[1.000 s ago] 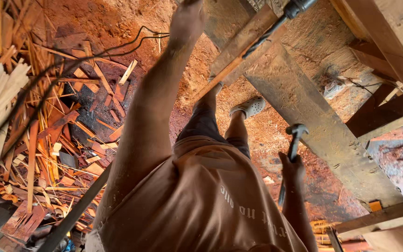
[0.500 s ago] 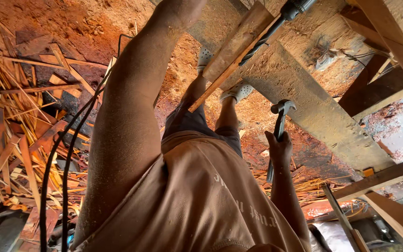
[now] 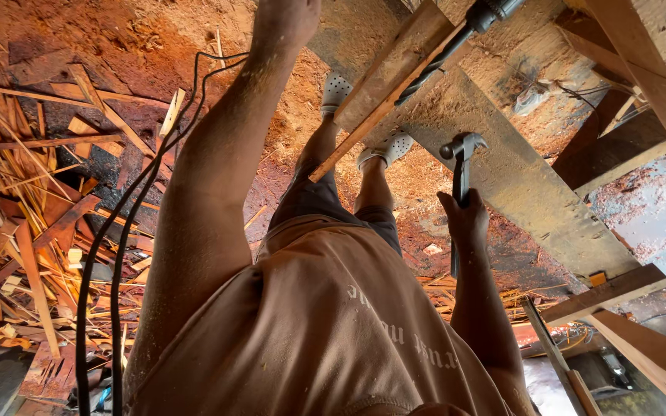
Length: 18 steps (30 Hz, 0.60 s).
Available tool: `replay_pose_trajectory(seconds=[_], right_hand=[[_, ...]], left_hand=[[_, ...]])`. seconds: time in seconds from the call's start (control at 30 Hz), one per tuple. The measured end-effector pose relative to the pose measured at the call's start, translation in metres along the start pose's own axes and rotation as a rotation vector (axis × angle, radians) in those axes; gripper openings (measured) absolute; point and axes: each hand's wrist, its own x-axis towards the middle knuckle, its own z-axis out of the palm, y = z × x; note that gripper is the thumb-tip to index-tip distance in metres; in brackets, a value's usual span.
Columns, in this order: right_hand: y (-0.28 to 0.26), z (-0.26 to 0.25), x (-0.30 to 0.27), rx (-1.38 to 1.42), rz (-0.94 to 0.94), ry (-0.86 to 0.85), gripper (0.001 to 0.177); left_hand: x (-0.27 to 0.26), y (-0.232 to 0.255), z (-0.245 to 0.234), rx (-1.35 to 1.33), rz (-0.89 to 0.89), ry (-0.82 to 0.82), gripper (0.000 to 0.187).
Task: The person hammers nails into a wooden beam and positions another wooden plank within a structure using their hands and a hammer.
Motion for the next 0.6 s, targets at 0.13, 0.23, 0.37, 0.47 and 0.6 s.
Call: replay_pose_trajectory(seconds=[0.13, 0.23, 0.37, 0.47, 0.6], right_hand=[[-0.01, -0.007, 0.007, 0.0, 0.005, -0.02, 0.049], [-0.01, -0.005, 0.008, 0.04, -0.019, 0.003, 0.047], [-0.002, -0.003, 0.013, 0.063, 0.0, 0.005, 0.047], [0.01, 0.0, 0.021, 0.026, -0.026, -0.004, 0.048], [0.025, 0.005, 0.028, -0.043, -0.13, 0.024, 0.048]], left_hand=[[-0.053, 0.018, 0.009, -0.358, 0.063, 0.155, 0.015], [-0.11, 0.039, 0.021, -0.386, -0.004, 0.118, 0.032], [-0.192, 0.066, 0.026, -0.259, -0.044, -0.001, 0.06], [-0.23, 0.075, 0.027, -0.142, -0.105, -0.18, 0.08], [-0.248, 0.078, 0.043, -0.213, 0.111, -0.022, 0.07]])
